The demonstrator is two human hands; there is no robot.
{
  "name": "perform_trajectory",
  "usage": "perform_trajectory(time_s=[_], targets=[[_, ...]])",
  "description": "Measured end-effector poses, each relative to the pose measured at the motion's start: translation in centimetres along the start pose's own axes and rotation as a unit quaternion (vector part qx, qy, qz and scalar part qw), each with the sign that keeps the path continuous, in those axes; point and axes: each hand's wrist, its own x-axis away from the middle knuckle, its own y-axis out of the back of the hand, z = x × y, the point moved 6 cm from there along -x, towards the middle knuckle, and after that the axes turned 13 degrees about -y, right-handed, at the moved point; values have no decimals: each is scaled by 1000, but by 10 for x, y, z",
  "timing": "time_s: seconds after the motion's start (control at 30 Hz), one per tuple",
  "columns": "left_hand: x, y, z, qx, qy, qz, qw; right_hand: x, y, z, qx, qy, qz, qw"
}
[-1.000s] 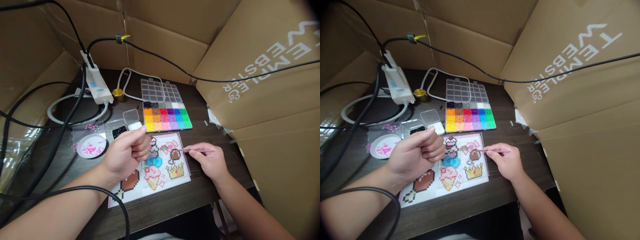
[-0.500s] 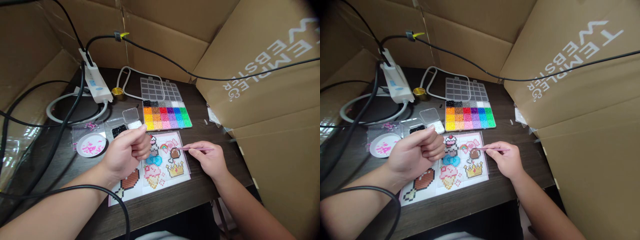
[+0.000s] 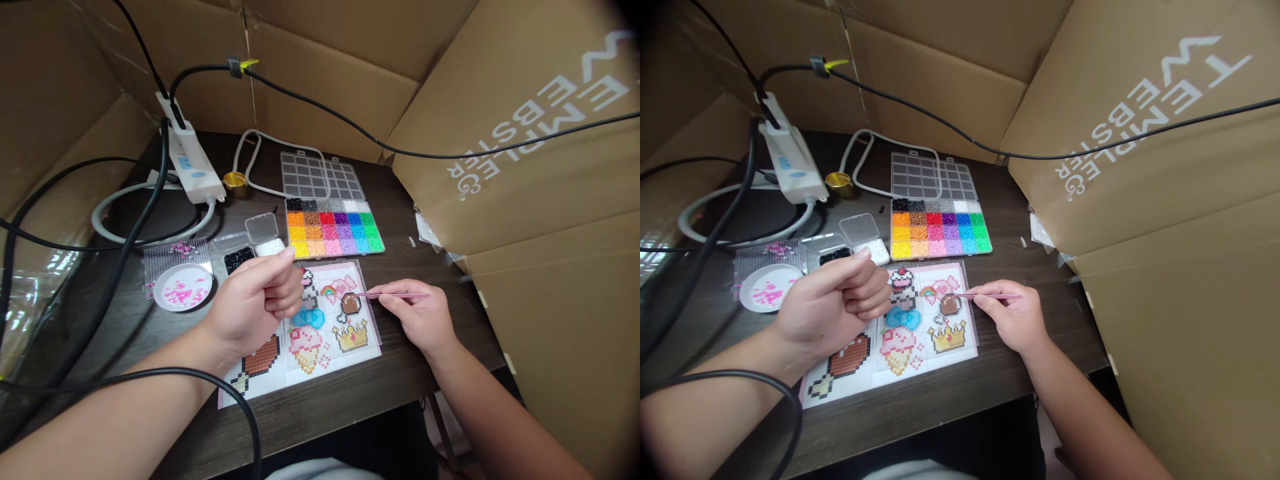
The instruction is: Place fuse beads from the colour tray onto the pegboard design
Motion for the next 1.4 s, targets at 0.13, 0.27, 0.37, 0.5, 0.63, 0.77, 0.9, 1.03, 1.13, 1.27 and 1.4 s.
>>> perform_trajectory(time_s=[0.13,0.27,0.37,0.5,0.63,0.77,0.9,1.03,1.13,1.27,1.4], targets=[[0,0,0,0,-1,2,1000,0,0,-1,0,2,3,1000],[0,0,1,3,0,4,1000,1,0,-1,-10,11,5,1000],[0,0,1,4,0,6,1000,0,0,-1,-18,14,6,1000],[1,-1,1,6,1,5,1000,-1,0,-1,-10,16,4,1000],[1,-1,1,7,3,3,1000,-1,0,-1,-14,23,7,1000],[1,-1,1,8,3,3,1000,0,-1,0,-10,27,6,1000],[0,-1,1,9,1,6,1000,0,-1,0,-15,27,10,999],[0,-2,1,12,1,10,1000,-1,-1,-2,-17,27,15,999],[0,-1,1,12,0,9,1000,0,0,-2,-14,29,13,999],[1,-1,1,10,0,6,1000,1,1,-1,-6,27,10,1000],[1,-2,1,10,1,5,1000,0,1,-2,-6,22,10,1000]])
